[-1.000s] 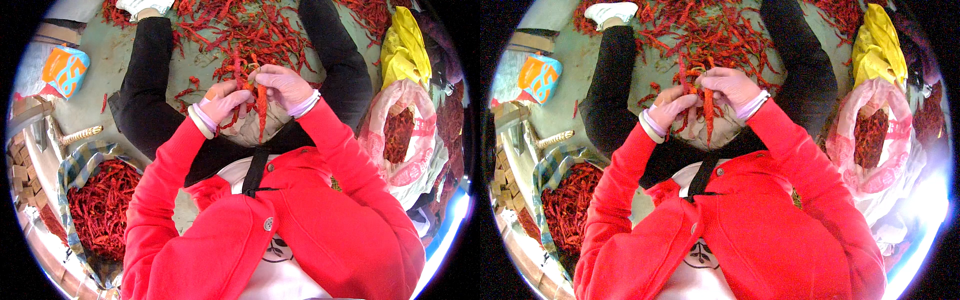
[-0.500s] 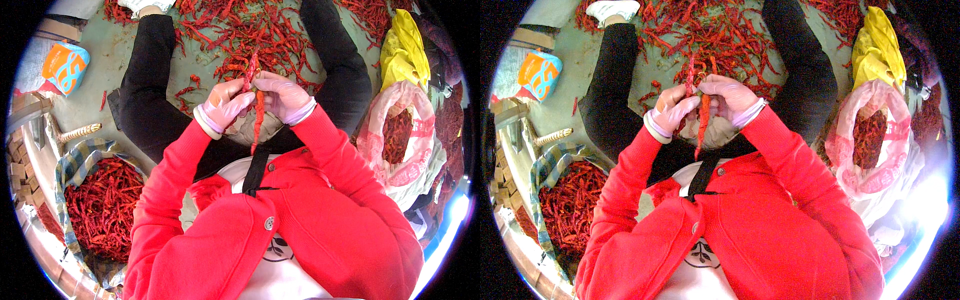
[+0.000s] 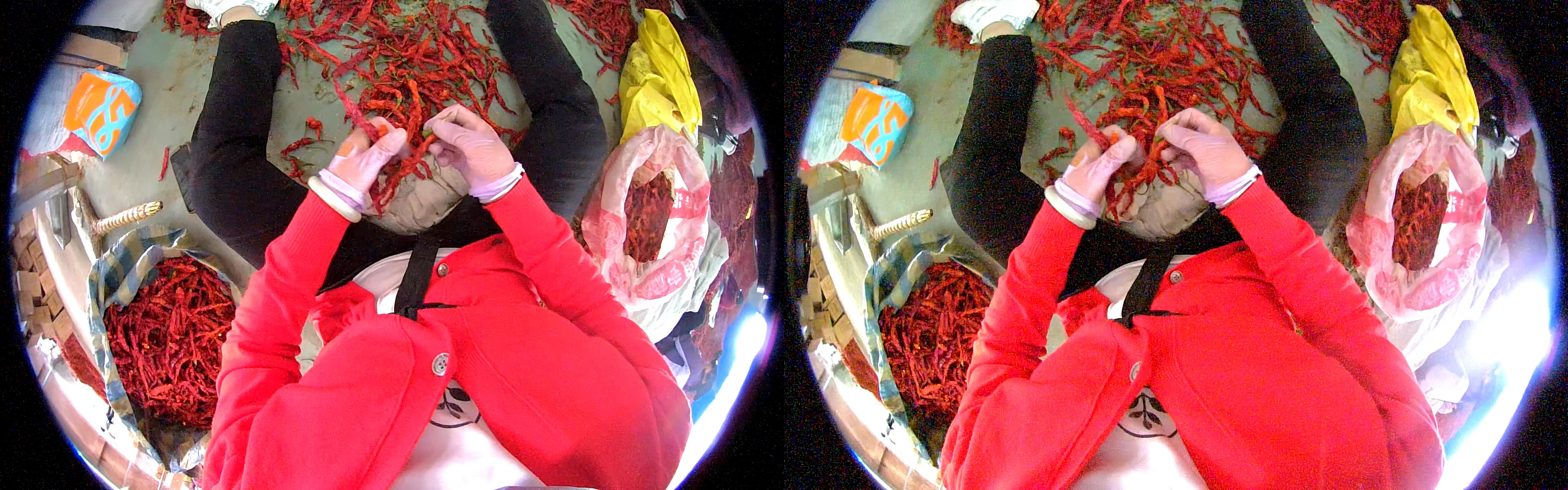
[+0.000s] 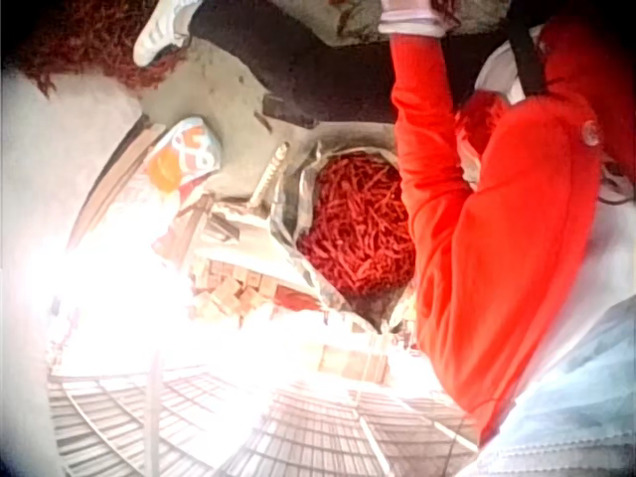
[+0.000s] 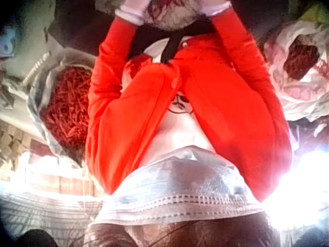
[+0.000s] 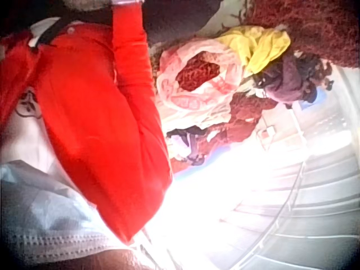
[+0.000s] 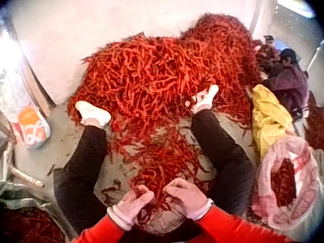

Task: The person sits on the floor and removes stems from dried red chili peppers by hand. They pick up peppers from a large pile, pull off the stems, and place the de-stemmed peppers into a nearby sack.

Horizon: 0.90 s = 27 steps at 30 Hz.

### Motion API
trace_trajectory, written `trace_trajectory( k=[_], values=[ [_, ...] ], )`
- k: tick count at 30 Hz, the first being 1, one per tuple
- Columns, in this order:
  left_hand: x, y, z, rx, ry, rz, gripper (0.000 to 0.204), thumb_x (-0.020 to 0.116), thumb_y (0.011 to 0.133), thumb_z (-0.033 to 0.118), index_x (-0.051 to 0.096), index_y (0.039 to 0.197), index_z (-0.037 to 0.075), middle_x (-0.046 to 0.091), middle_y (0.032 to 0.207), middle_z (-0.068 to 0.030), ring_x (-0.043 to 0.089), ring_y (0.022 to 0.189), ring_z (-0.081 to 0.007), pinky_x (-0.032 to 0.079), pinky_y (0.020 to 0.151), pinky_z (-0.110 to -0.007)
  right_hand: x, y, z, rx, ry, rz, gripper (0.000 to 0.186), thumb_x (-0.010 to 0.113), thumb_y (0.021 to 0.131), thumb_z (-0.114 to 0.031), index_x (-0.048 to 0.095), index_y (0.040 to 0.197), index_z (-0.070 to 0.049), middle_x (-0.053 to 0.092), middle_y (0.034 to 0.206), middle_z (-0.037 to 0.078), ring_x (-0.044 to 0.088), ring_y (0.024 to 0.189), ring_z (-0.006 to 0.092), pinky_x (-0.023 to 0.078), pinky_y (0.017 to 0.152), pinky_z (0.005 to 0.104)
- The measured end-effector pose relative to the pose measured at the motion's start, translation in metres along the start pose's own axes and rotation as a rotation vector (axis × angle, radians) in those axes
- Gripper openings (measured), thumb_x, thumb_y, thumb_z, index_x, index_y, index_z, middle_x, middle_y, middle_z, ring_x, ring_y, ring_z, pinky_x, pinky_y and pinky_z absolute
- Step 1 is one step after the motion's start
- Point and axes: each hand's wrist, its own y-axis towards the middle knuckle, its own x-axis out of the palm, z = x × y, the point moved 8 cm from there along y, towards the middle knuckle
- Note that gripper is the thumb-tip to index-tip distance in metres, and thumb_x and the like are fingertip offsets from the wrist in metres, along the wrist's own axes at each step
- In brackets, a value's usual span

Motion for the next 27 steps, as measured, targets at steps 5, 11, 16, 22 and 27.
trace_trajectory(
  k=[5,11,16,22,27],
  values=[
    [0.022,0.000,-0.027,-0.148,-0.194,-0.070,0.029,0.054,0.090,0.033,0.055,0.099,0.005,0.058,0.084,-0.0018,0.051,0.070,-0.0089,0.042,0.065,-0.023,0.001,0.000,-0.004,-0.190,-0.275,0.061,0.008,0.060,0.085,-0.010,0.060,0.089,-0.003,0.059,0.077,0.001,0.053,0.068,0.0068,0.045,0.059,0.0219],
    [0.022,-0.007,-0.014,-0.178,-0.068,-0.009,0.023,0.056,0.088,0.024,0.056,0.098,0.004,0.062,0.077,-0.0031,0.050,0.062,-0.0085,0.041,0.058,-0.023,0.005,-0.010,-0.019,-0.472,-0.467,0.142,0.007,0.060,0.083,-0.007,0.060,0.087,-0.002,0.057,0.073,0.000,0.052,0.066,0.0067,0.044,0.059,0.0219],
    [0.030,-0.007,-0.010,-0.014,-0.256,0.081,0.020,0.053,0.090,0.021,0.056,0.096,0.002,0.063,0.083,-0.0049,0.053,0.066,-0.0086,0.042,0.061,-0.022,-0.007,0.007,0.019,-0.121,0.200,0.081,0.008,0.055,0.087,-0.009,0.059,0.090,-0.003,0.056,0.070,0.001,0.052,0.059,0.0122,0.044,0.056,0.0259],
    [0.050,0.007,0.009,0.076,-0.581,-0.074,0.023,0.050,0.092,0.023,0.055,0.096,0.001,0.057,0.079,-0.0034,0.052,0.068,-0.0107,0.043,0.064,-0.024,-0.055,-0.043,-0.004,0.021,0.168,-0.141,0.014,0.059,0.081,-0.006,0.056,0.094,-0.003,0.057,0.080,0.004,0.056,0.072,0.0160,0.046,0.064,0.0292],
    [0.042,0.024,-0.005,-0.059,-0.973,-0.203,0.033,0.051,0.092,0.026,0.053,0.112,0.000,0.052,0.084,-0.0006,0.048,0.075,-0.0137,0.045,0.074,-0.031,-0.140,-0.187,-0.004,0.289,-1.621,-0.503,0.017,0.059,0.082,-0.018,0.056,0.072,-0.005,0.057,0.064,0.007,0.056,0.059,0.0188,0.044,0.055,0.0331]
  ],
)
